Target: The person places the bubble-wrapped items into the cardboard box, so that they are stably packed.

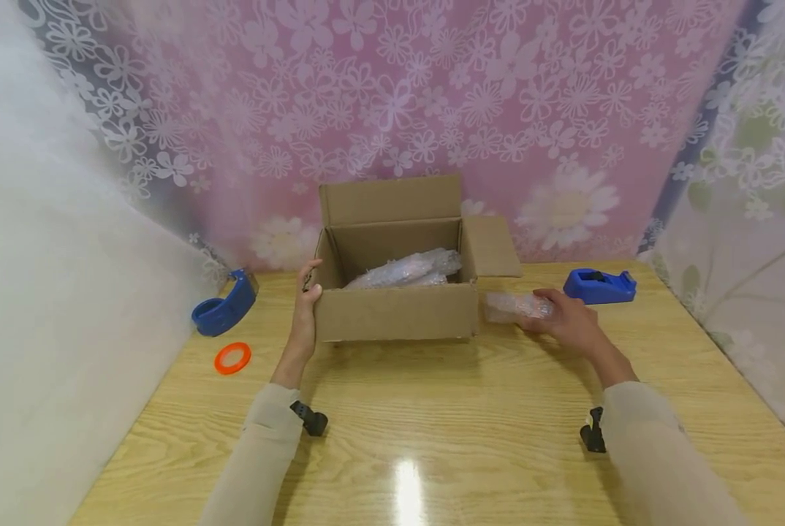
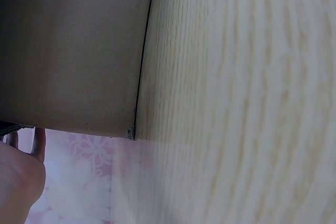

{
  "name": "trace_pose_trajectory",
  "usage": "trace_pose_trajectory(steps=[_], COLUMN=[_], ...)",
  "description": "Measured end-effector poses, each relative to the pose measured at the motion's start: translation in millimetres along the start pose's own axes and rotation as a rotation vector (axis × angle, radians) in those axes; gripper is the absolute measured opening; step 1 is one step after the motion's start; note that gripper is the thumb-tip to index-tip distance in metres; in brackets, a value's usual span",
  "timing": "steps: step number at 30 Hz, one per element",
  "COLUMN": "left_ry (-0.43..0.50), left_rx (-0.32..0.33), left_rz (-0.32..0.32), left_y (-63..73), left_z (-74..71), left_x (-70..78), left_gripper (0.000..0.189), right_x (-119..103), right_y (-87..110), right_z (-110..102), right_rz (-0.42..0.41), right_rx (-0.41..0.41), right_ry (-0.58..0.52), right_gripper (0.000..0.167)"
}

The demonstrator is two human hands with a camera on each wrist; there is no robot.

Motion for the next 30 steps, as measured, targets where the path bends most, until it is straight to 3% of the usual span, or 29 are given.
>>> trace_pose_trajectory(steps=[5,11,18,24,30], left_ry=[0.029,-0.01,-0.014,-0.003,-0.015], left_rx=[0.0,0.009,0.005,0.004,0.015], left_rz=[-0.002,-0.009,-0.01,-0.002,0.002], left_y=[-0.3,0.3,2.4,2.0,0.4], left_z=[-0.8,-1.8,0.3,0.4,0.6], left_x=[-0.9,-2.3,-1.4,-0.4,0.8], left_gripper=[0.054,0.053,0.053,0.053,0.053], right_x=[2,12,22,25,26], right_y=[6.5,16.7,27.1,34.2,39.4], right_z=[-2,1,0,-9,-32], right_rz=[-0.018,-0.018,0.009,0.037,0.084], right_rx=[-0.029,-0.076,-0.044,-0.033,0.02], right_ry=[-0.017,-0.111,-0.269,-0.273,-0.317], right_gripper=[0.078,0.081,0.081,0.08,0.088])
Point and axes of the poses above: each hand's wrist, its own y-axis away from the middle knuckle, its own z-axis out of the palm, x = y × z, the point moved 6 cm from there along -y, towards the middle knuckle, and after that the axes turned 2 degrees about z, right-handed, at the moved point
